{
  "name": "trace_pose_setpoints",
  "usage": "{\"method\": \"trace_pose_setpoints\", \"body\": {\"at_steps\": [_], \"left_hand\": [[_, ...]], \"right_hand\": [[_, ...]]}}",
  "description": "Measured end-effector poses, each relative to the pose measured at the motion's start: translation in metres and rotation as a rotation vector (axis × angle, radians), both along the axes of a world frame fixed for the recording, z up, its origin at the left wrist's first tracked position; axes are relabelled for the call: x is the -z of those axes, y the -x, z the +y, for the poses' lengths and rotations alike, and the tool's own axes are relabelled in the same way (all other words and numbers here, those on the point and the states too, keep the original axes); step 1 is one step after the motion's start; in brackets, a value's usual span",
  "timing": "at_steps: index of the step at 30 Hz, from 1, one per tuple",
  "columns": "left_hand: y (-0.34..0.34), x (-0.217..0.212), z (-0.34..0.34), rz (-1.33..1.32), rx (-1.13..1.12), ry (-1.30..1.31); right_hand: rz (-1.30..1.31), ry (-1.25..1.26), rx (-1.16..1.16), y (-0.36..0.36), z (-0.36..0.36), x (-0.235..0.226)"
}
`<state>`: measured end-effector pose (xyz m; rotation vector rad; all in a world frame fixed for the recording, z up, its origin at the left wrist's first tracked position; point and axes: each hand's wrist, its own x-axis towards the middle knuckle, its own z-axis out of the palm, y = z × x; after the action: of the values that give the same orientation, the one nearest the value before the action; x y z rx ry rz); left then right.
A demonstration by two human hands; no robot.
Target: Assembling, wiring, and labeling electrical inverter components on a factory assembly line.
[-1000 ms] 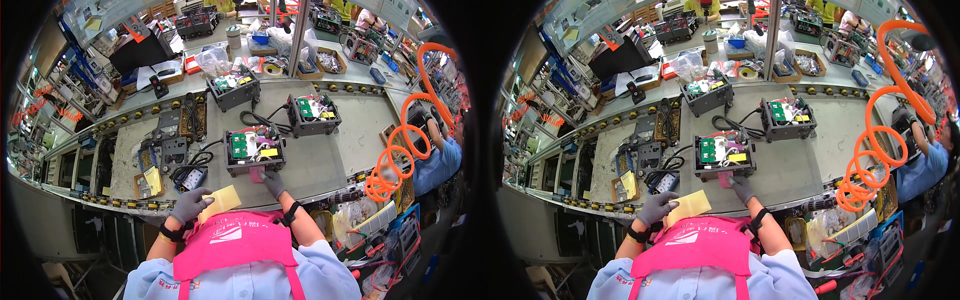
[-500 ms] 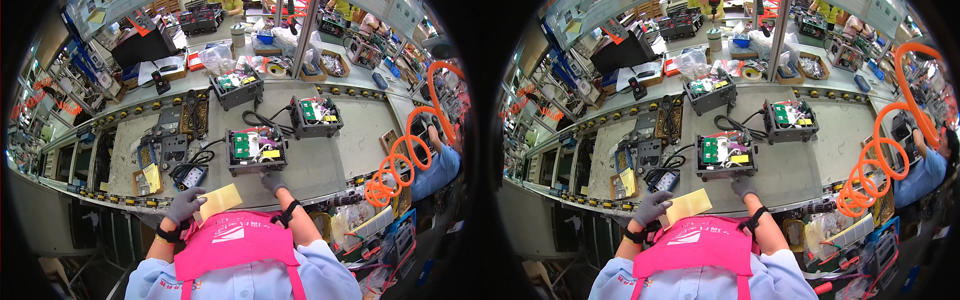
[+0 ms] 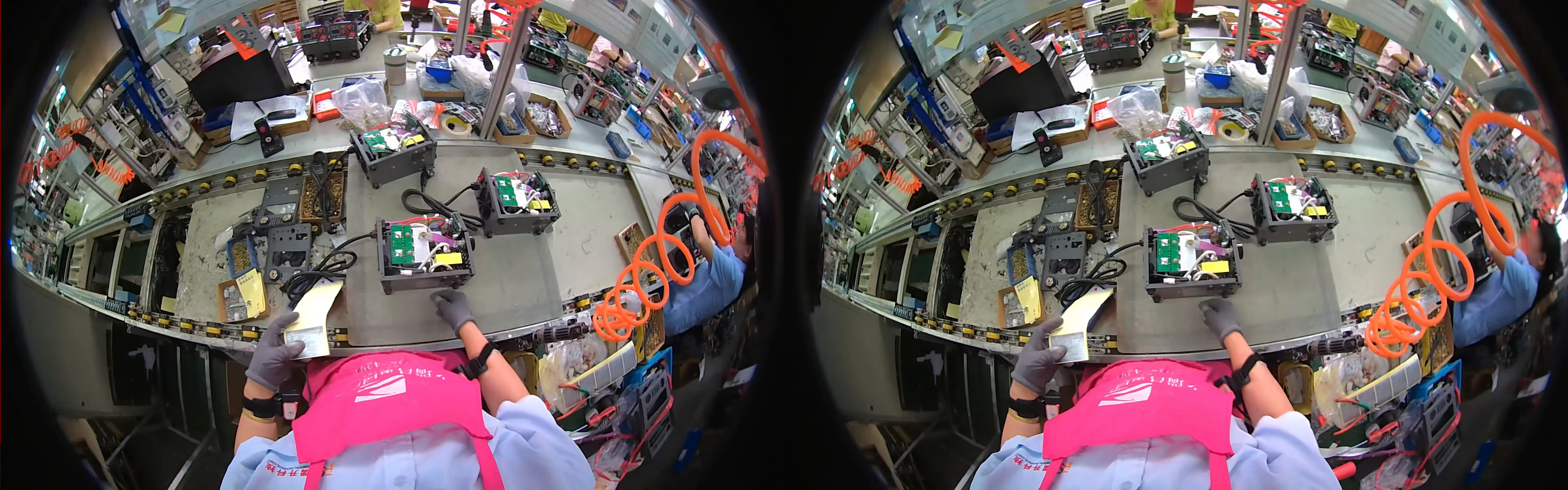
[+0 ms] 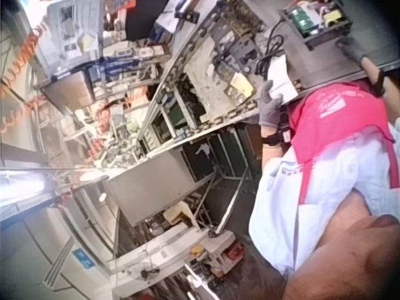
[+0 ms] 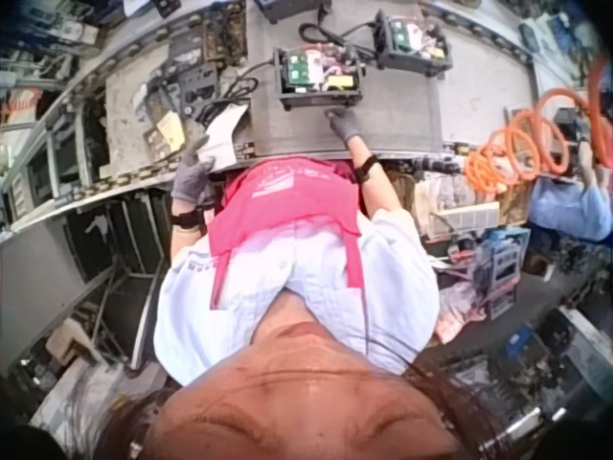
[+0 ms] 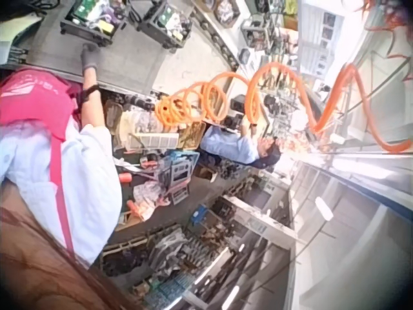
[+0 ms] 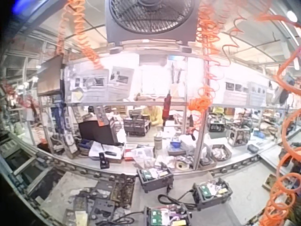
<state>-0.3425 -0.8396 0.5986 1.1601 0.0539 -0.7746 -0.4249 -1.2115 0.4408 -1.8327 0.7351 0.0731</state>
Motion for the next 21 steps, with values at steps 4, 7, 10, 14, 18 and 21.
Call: {"method": "trace_pose_setpoints", "body": {"at_steps": [4, 7, 10, 14, 18, 21], "left_hand": [[-0.003, -0.002, -0.032, -0.452, 0.069, -0.161], [-0.007, 0.003, -0.054, -0.611, 0.066, -0.215], [-0.006, -0.003, -0.068, -0.730, 0.134, -0.369], [-0.002, -0.001, -0.077, -0.765, 0.109, -0.355], [-0.002, 0.005, -0.071, -0.882, 0.107, -0.417], [-0.002, -0.004, -0.069, -0.923, 0.103, -0.418]], "right_hand": [[-0.593, 0.191, -0.133, -0.007, 0.038, -0.078], [-0.727, 0.345, -0.327, -0.020, 0.078, -0.147], [-0.759, 0.610, -0.501, -0.031, 0.110, -0.181], [-0.732, 0.598, -0.522, -0.040, 0.124, -0.168], [-0.745, 0.618, -0.545, -0.041, 0.130, -0.167], [-0.854, 0.647, -0.567, -0.044, 0.132, -0.167]]}}
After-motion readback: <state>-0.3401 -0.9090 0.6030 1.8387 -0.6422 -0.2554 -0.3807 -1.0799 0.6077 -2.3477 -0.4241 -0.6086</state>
